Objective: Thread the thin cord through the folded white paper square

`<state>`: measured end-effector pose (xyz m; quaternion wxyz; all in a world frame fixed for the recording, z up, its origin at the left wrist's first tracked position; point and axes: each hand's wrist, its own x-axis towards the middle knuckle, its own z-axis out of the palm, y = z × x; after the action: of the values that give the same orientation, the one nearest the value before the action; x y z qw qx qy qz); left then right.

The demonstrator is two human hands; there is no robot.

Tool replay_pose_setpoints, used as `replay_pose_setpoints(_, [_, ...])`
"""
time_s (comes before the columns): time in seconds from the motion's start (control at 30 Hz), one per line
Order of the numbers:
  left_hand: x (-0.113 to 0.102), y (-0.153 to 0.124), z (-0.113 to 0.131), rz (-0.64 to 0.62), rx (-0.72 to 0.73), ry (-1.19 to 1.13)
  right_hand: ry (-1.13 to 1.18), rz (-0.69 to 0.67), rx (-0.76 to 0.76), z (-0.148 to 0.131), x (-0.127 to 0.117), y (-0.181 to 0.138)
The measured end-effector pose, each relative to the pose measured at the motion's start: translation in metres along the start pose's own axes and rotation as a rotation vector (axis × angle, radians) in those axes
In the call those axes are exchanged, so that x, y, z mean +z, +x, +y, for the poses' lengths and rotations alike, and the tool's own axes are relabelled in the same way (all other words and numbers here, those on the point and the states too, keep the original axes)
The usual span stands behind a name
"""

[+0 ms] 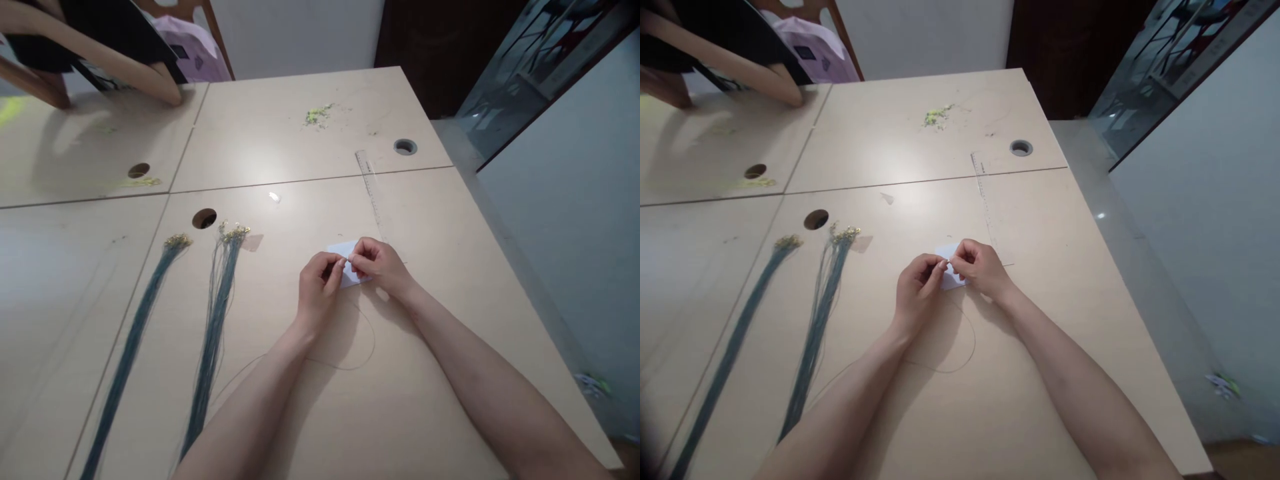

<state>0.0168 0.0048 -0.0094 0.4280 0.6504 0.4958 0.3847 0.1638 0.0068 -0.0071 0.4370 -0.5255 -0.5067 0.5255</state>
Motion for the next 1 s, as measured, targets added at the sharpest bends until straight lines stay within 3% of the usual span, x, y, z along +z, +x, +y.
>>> replay_pose_setpoints(1.0, [-0.0007, -0.0002, 0.0017, -0.015, -0.029, -0.044, 0.037, -0.023, 0.041, -0.0015, -0.0003, 0.0006])
